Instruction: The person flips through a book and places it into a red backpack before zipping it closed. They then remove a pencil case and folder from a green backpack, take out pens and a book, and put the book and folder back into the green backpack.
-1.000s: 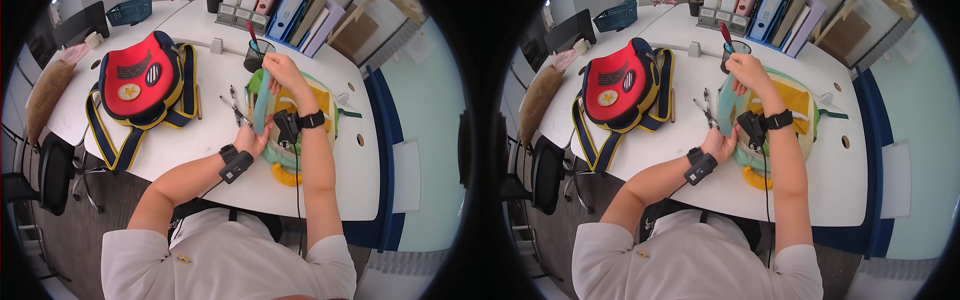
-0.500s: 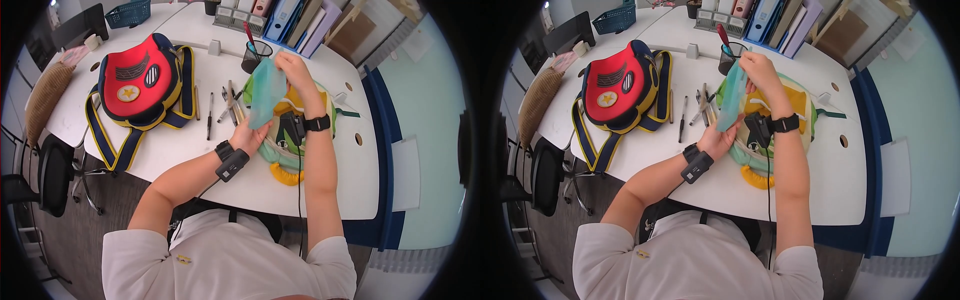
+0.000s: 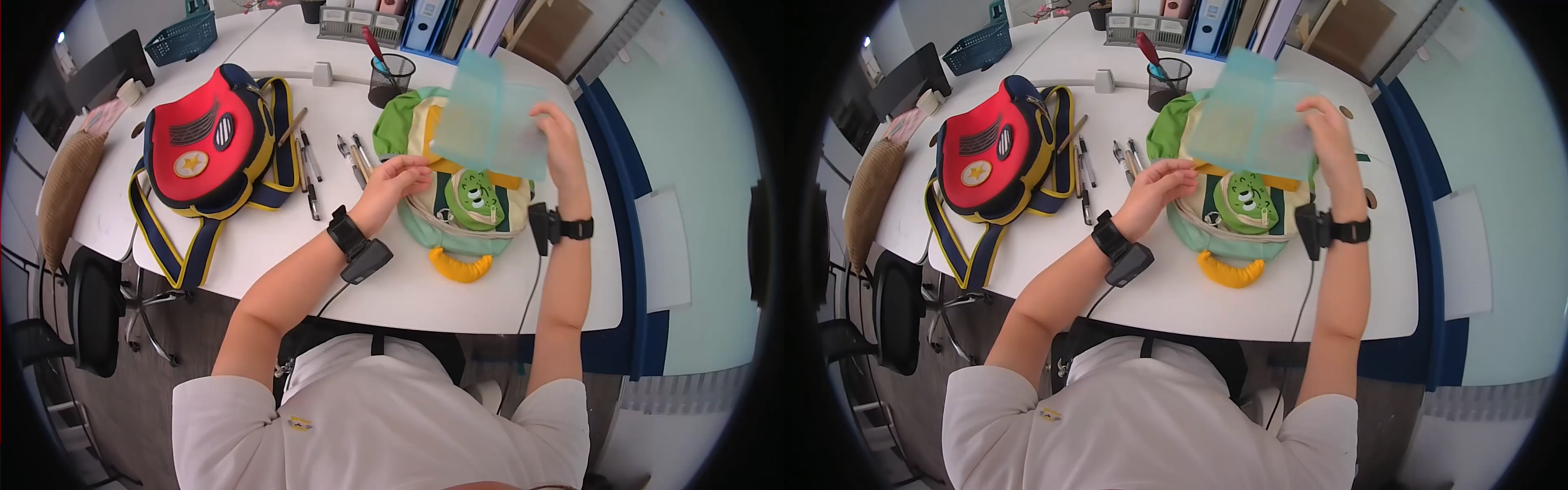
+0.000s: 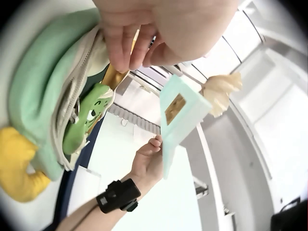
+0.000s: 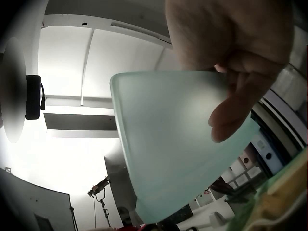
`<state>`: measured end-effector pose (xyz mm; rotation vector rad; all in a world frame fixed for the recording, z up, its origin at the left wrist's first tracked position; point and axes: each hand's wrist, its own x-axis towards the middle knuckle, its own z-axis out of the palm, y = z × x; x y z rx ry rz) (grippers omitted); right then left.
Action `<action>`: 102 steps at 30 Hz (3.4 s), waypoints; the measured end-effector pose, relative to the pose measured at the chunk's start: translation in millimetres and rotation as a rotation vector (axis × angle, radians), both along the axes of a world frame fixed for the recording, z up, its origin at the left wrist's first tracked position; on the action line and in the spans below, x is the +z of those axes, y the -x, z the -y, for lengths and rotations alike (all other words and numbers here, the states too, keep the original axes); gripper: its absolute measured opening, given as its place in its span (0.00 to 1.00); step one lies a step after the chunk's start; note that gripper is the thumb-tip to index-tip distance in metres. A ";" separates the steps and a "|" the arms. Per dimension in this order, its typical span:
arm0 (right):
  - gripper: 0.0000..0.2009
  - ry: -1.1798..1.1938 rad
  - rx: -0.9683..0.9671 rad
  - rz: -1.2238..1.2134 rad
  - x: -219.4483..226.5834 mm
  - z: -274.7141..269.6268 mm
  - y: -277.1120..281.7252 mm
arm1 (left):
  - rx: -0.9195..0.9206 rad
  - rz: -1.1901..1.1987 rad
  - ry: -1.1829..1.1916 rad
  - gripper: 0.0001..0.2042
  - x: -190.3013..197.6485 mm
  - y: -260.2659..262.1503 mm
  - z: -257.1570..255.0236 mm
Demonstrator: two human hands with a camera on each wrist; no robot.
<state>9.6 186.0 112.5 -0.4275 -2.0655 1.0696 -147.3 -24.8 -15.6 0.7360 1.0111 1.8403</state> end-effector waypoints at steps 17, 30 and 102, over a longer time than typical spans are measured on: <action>0.26 -0.047 -0.760 0.739 -47.8 -69.4 -207.5 | -0.360 -1.641 0.185 0.10 33.4 -11.4 -14.6; 0.18 -0.702 -0.776 0.575 -60.9 -47.0 -154.3 | 0.209 -0.958 0.197 0.12 100.5 -4.6 -39.2; 0.11 -0.642 0.115 0.586 -82.6 105.8 -67.8 | 0.238 0.070 0.232 0.26 56.3 126.7 89.1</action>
